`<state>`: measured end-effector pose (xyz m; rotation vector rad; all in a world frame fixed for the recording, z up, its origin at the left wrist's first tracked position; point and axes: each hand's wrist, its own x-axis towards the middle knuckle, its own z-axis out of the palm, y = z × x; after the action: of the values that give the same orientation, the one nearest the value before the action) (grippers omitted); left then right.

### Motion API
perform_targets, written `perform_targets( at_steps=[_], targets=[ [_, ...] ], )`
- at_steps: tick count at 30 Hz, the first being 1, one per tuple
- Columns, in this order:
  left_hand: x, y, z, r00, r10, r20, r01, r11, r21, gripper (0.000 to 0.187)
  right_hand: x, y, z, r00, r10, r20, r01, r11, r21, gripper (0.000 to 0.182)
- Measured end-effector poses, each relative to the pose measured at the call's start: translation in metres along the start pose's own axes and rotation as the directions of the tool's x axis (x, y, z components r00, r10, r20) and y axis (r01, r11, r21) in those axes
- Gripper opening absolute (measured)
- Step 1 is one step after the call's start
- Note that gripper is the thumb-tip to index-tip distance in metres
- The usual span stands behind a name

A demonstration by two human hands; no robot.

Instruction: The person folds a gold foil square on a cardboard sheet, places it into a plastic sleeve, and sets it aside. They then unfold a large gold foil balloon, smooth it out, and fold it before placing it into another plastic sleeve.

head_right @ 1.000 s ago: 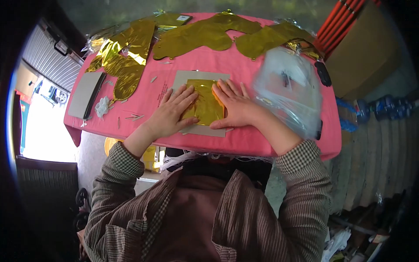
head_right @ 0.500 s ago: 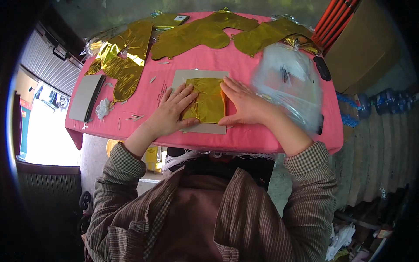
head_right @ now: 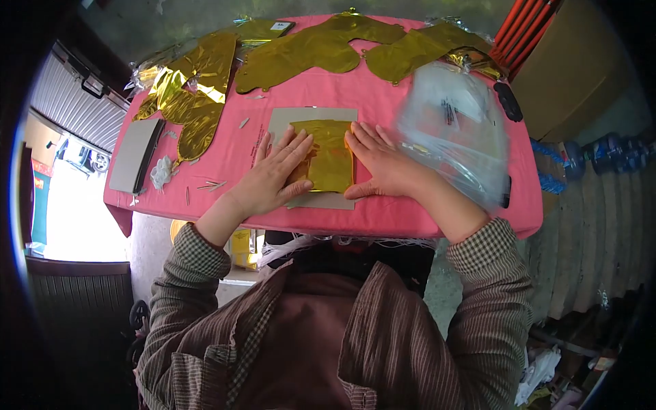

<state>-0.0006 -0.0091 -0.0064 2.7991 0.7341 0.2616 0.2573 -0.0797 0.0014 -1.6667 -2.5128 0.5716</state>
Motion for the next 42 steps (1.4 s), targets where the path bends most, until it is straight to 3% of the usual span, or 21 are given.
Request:
perform_targets(
  at_steps=[6,8,30,36,38,42],
  targets=[
    [0.003,0.005,0.000,1.000,0.020,0.004,-0.020,0.995,0.098,0.075,0.009,-0.010,0.002,0.999,0.043,0.013,-0.042,0.999,-0.029,0.108],
    [0.003,0.007,-0.004,0.998,-0.004,0.060,-0.001,0.997,0.082,0.072,0.012,-0.011,0.002,0.999,0.044,0.024,-0.042,0.998,-0.051,0.107],
    [0.008,0.005,0.001,0.998,0.062,0.004,-0.062,0.997,0.049,0.080,0.059,-0.037,0.012,0.999,0.010,0.041,-0.005,0.993,-0.120,0.097],
    [0.006,0.001,0.001,0.995,0.076,-0.058,-0.074,0.996,0.048,0.083,0.063,-0.040,0.016,0.999,0.049,0.009,-0.048,0.997,-0.063,0.101],
    [0.008,0.002,-0.001,0.993,0.101,-0.069,-0.098,0.995,0.033,0.084,0.057,-0.041,0.013,0.996,0.084,0.000,-0.084,0.992,0.091,0.103],
    [0.004,0.003,-0.010,0.977,0.212,0.005,-0.212,0.977,-0.009,0.091,0.032,-0.039,0.006,0.989,0.105,-0.102,-0.096,0.991,0.095,0.099]
  ],
)
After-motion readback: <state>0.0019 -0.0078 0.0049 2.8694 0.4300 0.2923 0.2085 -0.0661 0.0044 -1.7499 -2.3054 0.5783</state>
